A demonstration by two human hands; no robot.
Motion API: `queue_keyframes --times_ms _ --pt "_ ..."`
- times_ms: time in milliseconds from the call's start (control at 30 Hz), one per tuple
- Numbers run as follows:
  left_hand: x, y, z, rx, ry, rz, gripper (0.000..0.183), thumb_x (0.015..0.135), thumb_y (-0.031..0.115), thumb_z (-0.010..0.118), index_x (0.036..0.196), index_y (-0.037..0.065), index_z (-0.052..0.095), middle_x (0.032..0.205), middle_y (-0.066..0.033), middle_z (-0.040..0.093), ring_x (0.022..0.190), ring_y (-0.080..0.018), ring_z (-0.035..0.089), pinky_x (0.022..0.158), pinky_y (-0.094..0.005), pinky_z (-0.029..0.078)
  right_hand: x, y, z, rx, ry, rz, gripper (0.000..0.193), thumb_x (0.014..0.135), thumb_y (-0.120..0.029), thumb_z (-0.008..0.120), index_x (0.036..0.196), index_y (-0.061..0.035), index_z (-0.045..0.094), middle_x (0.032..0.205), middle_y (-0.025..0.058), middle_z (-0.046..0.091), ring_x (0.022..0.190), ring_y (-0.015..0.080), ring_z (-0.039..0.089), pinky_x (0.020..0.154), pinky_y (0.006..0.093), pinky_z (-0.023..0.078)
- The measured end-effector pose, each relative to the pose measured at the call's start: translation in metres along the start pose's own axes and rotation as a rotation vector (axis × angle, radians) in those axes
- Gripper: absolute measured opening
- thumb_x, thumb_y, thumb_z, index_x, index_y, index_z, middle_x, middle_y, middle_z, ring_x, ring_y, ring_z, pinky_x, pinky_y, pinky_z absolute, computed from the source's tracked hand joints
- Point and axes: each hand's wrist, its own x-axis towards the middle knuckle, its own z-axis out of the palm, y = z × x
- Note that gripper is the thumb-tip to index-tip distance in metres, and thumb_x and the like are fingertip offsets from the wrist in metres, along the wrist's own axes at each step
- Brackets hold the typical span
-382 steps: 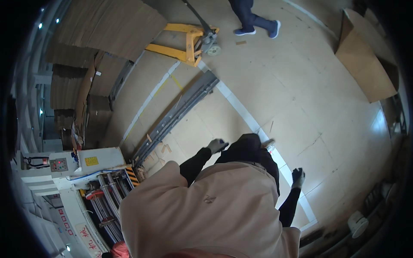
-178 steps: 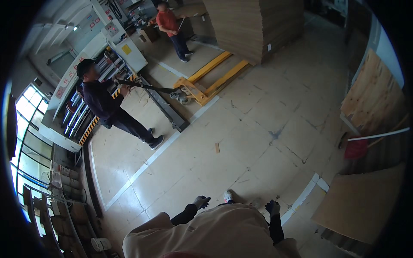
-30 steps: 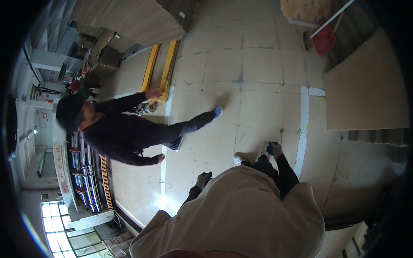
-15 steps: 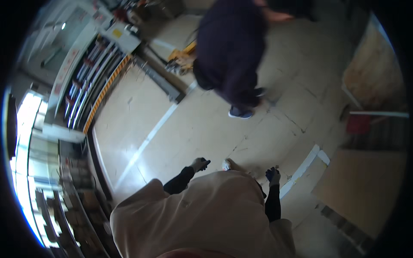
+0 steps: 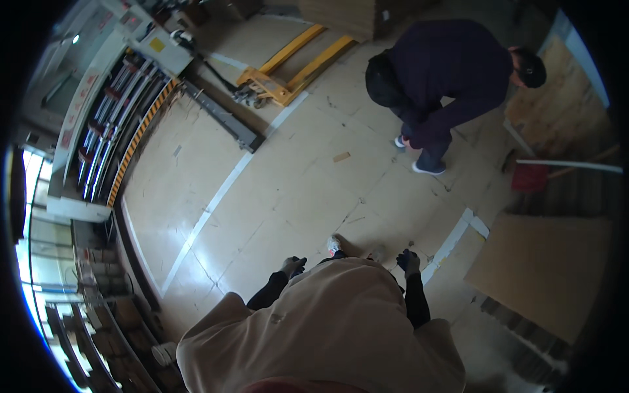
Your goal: Operating a manual pallet jack to transport materials within a warehouse storage area.
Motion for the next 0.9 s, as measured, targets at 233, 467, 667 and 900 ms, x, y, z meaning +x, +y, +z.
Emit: queue_keyframes --times_ms 233,467,667,900 --pt "0.005 0.006 0.000 -0.070 -0.042 -0.007 0.030 0.077 0.031 0.068 0.079 0.003 0.060 0.065 -0.0083 0.061 0.051 -0.0151 0.056 0.046 -0.0277 0.047 -0.010 -0.002 0.013 -0.093 0.003 -0.008 0.026 0.082 -0.029 0.057 0.097 -0.0080 0.054 0.083 0.0093 0.061 0.070 0.0217 0.062 0.062 0.0328 0.052" --pt "0.010 0.017 -0.004 -0.063 -0.074 0.045 0.034 0.078 0.035 0.066 0.079 0.002 0.057 0.063 -0.0064 0.059 0.049 -0.0133 0.054 0.044 -0.0261 0.044 -0.014 0.013 0.012 -0.021 -0.001 -0.014 0.027 0.081 -0.030 0.059 0.096 -0.0076 0.053 0.081 0.0105 0.061 0.068 0.0226 0.062 0.060 0.0337 0.052" --pt "0.013 0.022 -0.011 -0.023 -0.086 0.031 0.035 0.078 0.036 0.065 0.078 0.002 0.057 0.063 -0.0064 0.059 0.048 -0.0132 0.054 0.043 -0.0255 0.043 -0.014 0.016 0.013 -0.019 0.019 -0.021 0.026 0.081 -0.029 0.059 0.095 -0.0075 0.054 0.080 0.0108 0.062 0.067 0.0231 0.062 0.059 0.0331 0.052" --pt "0.013 0.032 -0.008 -0.016 -0.074 0.066 0.035 0.078 0.035 0.066 0.079 0.001 0.058 0.064 -0.0068 0.059 0.048 -0.0130 0.053 0.042 -0.0255 0.043 -0.017 0.013 0.015 0.016 0.009 -0.030 0.026 0.082 -0.029 0.059 0.095 -0.0077 0.054 0.080 0.0110 0.062 0.067 0.0229 0.062 0.059 0.0326 0.052"
